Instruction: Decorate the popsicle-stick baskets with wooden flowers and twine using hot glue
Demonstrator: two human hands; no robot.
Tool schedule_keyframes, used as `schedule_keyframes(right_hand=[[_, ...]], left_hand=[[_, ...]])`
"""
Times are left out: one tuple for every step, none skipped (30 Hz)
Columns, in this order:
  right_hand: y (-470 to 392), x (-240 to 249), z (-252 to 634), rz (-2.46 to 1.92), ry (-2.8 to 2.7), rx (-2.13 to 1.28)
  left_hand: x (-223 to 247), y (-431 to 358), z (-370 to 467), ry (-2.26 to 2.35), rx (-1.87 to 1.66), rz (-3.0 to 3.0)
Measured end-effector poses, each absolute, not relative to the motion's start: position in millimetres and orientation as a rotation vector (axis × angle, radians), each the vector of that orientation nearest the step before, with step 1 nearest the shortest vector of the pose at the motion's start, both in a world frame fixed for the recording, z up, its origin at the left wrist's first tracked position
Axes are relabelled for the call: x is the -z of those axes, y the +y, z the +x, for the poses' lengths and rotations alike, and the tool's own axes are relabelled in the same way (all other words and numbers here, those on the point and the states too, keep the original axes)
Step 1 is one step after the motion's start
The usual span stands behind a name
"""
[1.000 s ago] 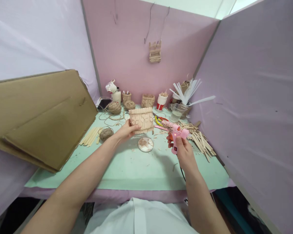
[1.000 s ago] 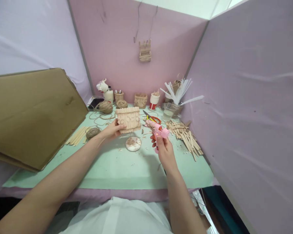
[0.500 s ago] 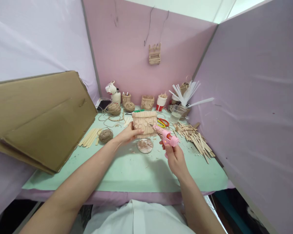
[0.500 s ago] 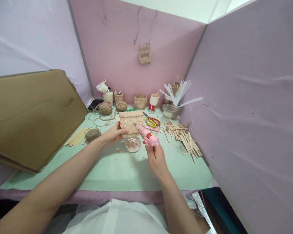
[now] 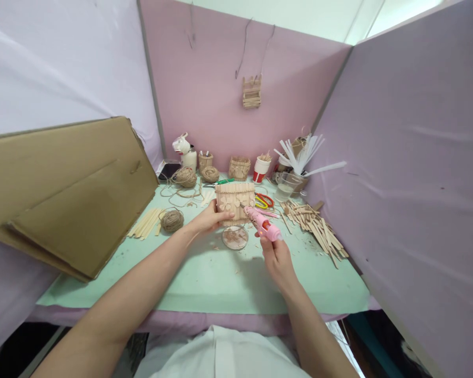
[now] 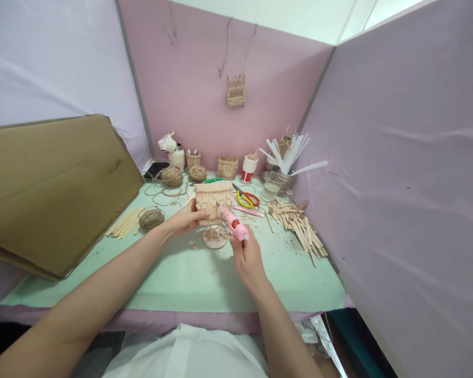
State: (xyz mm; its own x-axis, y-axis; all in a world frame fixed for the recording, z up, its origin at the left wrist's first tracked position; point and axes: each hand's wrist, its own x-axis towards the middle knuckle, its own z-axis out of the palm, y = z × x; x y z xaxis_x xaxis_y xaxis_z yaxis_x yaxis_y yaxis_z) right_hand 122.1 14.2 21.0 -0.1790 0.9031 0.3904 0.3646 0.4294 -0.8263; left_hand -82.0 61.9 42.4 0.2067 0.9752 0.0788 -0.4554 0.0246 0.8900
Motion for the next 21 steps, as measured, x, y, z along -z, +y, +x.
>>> schedule_keyframes(right_hand=[[14.2,-21.1,122.1,-1.103,-1.749,-0.715],[14.2,-21.2,122.0,-1.107,-1.752,-0.708],[14.2,-21.2,121.9,-1.111,-1.754,-0.702],[14.3,-21.0,121.9,-1.114,-1.758,-0.697],[14.4,-20.7,121.9,-1.114,-1.761,-0.694],[14.5,-20.3,121.9,-1.114,-1.763,-0.690],[14.8,-19.8,121.9,-1.112,-1.764,-0.687],[15.0,-19.3,122.0,-1.110,-1.764,-0.683],[15.3,-18.9,122.0,-1.109,-1.764,-0.680],[15.6,-18.6,122.0,-1.110,-1.765,-0.677],[15.8,-18.4,121.9,-1.111,-1.766,-0.674],[16.0,-18.3,121.8,-1.112,-1.767,-0.672],[16.1,-18.3,121.6,-1.114,-1.766,-0.670],[16.2,-18.3,121.3,-1.117,-1.765,-0.668],[16.2,-18.3,121.0,-1.118,-1.765,-0.667],[16.3,-18.1,120.7,-1.117,-1.763,-0.665],[16.3,-17.8,120.5,-1.114,-1.761,-0.665],[16.5,-17.3,120.3,-1.110,-1.759,-0.664],[16.6,-16.7,120.3,-1.105,-1.757,-0.663],[16.9,-15.9,120.2,-1.101,-1.756,-0.661],[17.2,-15.1,120.3,-1.098,-1.755,-0.658]], left_hand=[[-41.5,62.5,-82.3,0.693,-1.256,0.977],[-40.7,63.1,-82.5,0.697,-1.257,0.982],[-40.0,63.6,-82.8,0.704,-1.259,0.988],[-39.3,63.9,-83.0,0.710,-1.258,0.994],[-38.9,64.2,-83.2,0.715,-1.259,1.000],[-38.6,64.3,-83.3,0.720,-1.260,1.004],[-38.6,64.3,-83.3,0.723,-1.257,1.007],[-38.7,64.2,-83.2,0.725,-1.255,1.008],[-39.0,64.0,-83.1,0.725,-1.253,1.007],[-39.5,63.7,-82.9,0.721,-1.253,1.004],[-40.0,63.3,-82.7,0.716,-1.253,1.002],[-40.5,62.8,-82.5,0.711,-1.250,1.001],[-41.0,62.4,-82.3,0.708,-1.249,0.999],[-41.4,62.0,-82.2,0.706,-1.246,0.998],[-41.7,61.7,-82.1,0.705,-1.242,0.997],[-41.7,61.6,-82.0,0.707,-1.240,0.995],[-41.4,61.7,-82.0,0.707,-1.241,0.995],[-41.0,62.0,-82.0,0.705,-1.245,0.997],[-40.3,62.4,-82.0,0.700,-1.247,1.001],[-39.5,63.1,-82.2,0.699,-1.248,1.005],[-38.6,63.8,-82.4,0.698,-1.248,1.006]])
